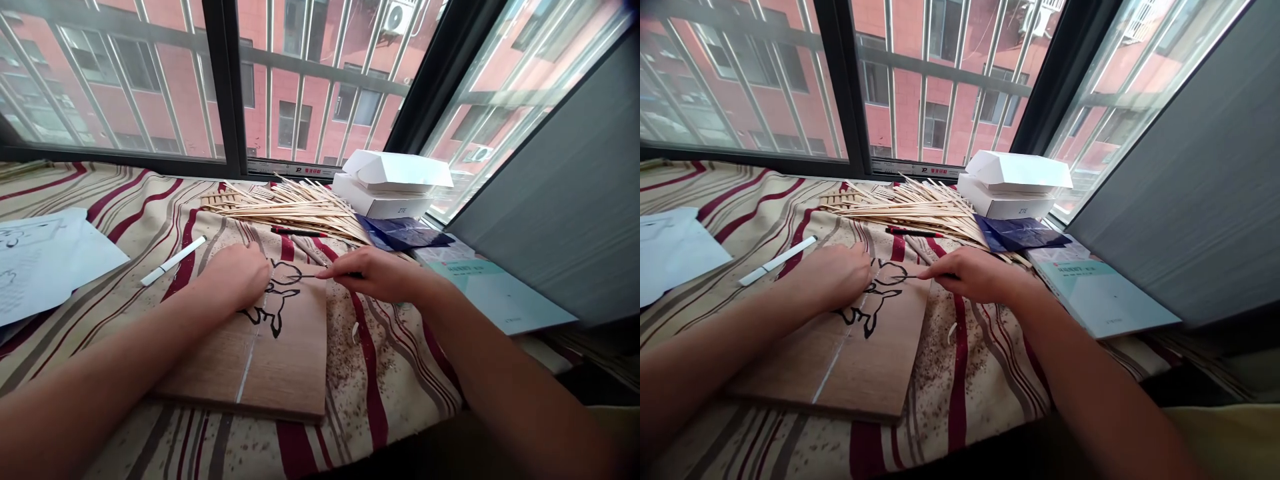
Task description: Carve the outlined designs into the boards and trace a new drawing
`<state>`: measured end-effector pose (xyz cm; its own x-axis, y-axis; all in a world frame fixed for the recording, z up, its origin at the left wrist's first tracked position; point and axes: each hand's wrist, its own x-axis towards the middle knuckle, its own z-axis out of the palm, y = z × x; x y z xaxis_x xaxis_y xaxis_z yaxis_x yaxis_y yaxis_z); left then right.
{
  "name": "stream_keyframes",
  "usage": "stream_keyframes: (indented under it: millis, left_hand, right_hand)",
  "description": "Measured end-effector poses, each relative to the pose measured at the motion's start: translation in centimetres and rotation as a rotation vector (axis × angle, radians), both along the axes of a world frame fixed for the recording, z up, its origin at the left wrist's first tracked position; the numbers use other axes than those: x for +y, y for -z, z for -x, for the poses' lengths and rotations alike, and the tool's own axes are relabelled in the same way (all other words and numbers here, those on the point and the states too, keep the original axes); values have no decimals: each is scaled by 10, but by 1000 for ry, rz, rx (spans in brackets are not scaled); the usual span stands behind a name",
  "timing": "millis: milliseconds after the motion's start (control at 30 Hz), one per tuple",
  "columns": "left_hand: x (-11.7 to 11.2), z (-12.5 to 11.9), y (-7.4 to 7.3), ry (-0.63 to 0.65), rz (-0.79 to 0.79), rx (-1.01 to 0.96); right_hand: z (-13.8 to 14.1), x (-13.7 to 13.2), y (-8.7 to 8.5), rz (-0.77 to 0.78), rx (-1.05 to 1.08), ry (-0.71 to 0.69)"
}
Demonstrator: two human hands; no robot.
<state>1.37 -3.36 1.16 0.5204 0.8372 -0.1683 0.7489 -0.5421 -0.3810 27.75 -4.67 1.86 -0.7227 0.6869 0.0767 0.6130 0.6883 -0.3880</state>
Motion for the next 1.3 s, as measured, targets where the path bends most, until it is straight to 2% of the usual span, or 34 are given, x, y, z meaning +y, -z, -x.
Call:
stream_keyframes:
  millis: [733, 933, 1300]
  left_hand:
    - [1, 0, -2, -3, 27, -48]
    - [-2, -2, -5, 15, 32, 7]
    - [-1, 0, -2, 39, 13, -1]
  right_hand:
    - [4, -5, 2, 51, 34, 40]
    - [4, -6, 2, 40, 48, 41]
    - [5, -8, 1, 66, 54, 66]
